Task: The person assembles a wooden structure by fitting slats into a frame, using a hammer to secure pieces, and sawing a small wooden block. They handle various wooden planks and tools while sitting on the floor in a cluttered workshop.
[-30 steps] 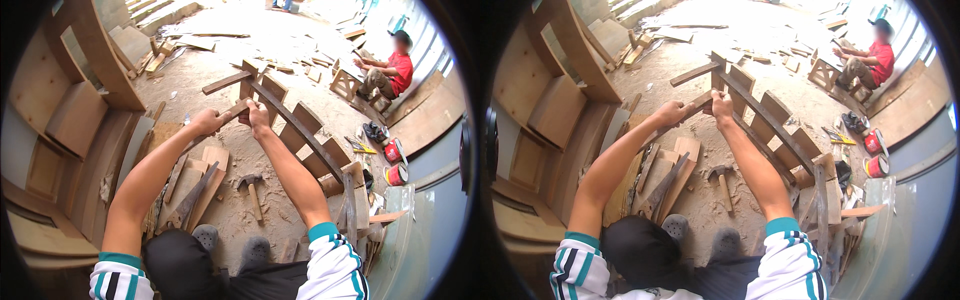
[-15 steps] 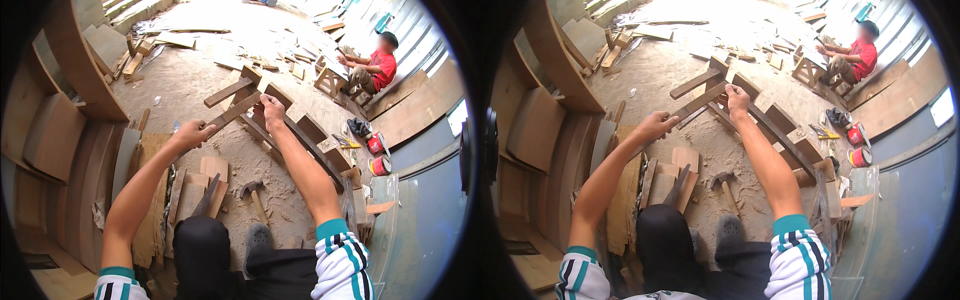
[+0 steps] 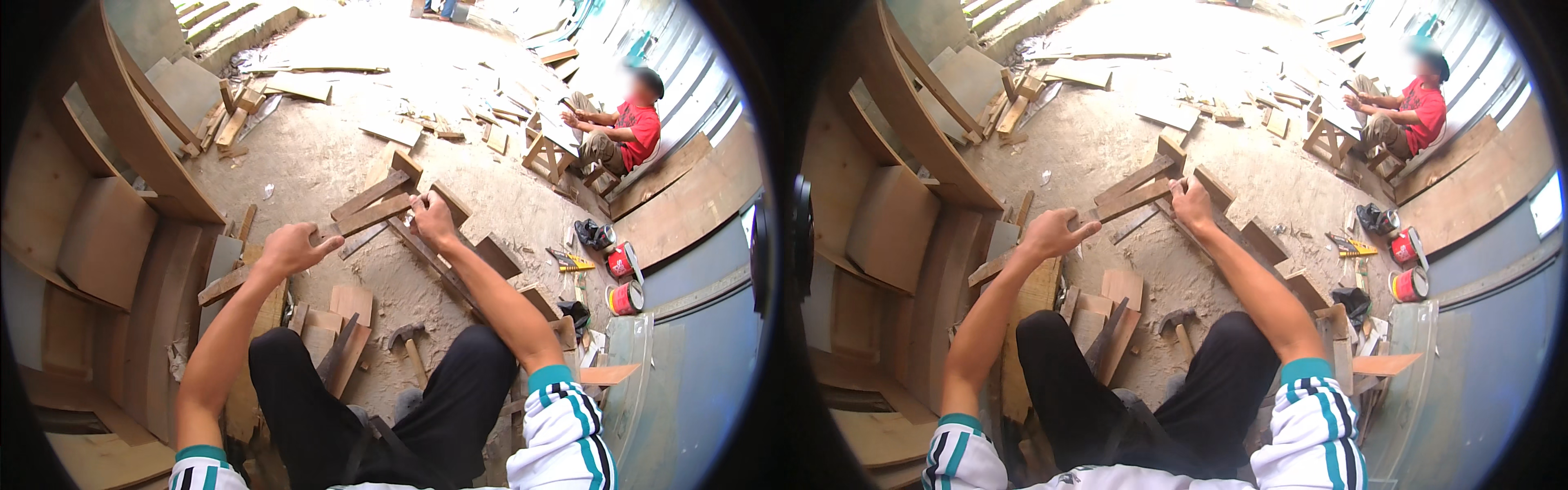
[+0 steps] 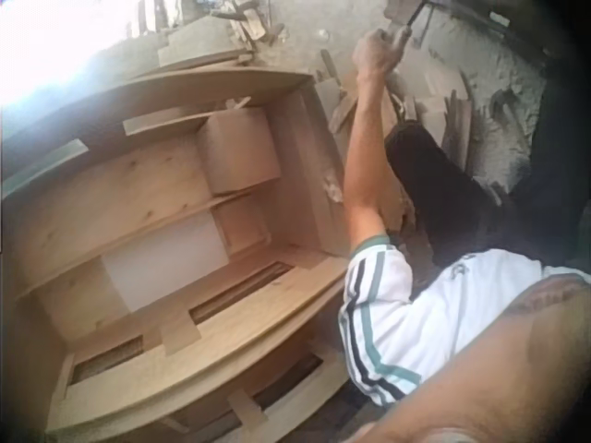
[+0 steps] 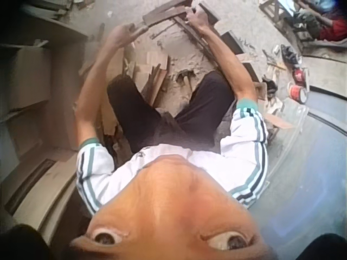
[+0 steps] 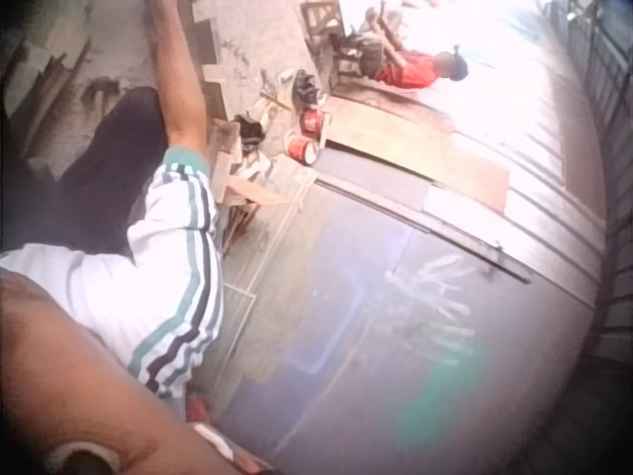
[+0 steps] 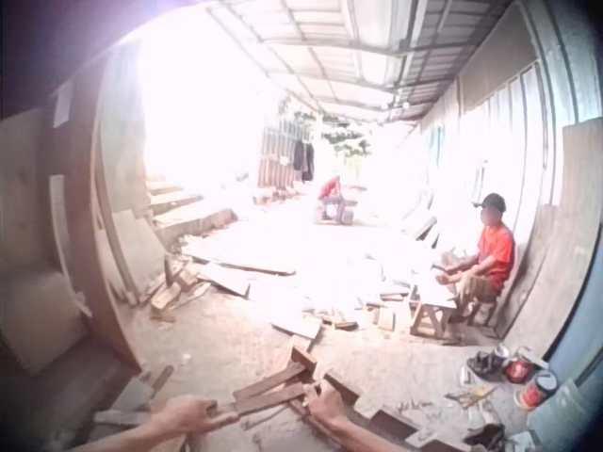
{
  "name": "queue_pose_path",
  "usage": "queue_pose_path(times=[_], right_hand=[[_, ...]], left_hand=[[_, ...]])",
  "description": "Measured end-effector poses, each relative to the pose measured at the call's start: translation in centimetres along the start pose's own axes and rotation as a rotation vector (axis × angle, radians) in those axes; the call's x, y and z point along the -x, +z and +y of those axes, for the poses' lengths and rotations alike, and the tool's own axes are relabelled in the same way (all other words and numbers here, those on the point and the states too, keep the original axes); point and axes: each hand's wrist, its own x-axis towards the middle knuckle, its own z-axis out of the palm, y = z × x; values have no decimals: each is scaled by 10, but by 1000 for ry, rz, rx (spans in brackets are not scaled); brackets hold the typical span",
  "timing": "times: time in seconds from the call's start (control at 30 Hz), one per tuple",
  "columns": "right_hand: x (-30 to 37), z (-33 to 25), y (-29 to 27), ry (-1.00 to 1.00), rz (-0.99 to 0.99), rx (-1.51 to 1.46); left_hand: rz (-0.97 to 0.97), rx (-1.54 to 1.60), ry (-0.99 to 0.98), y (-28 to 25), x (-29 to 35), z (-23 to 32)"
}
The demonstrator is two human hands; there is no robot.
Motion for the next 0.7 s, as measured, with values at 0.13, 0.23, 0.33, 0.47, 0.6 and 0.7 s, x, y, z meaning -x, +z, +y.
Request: queue_pose_path(times=[0.13,0.23,0.33,0.47,0.6,0.7], right_hand=[[2,19,-2,-271,163,293],[17,28,8,-289,129,256],[32,42,11,-389,124,332],[41,46,12,-358,25,366],[41,51,-4,-377,-358,384],[35,54,-9,-392,-465,294]], left_hand=[[-22,-70,-74,-13,20,33],[18,-87,-89,11,37,25],[-39,-39,-147,23,52,36],[-33,13,-198,48,65,39],[16,-14,-261,59,65,29],[63,-14,-243,57,62,24]])
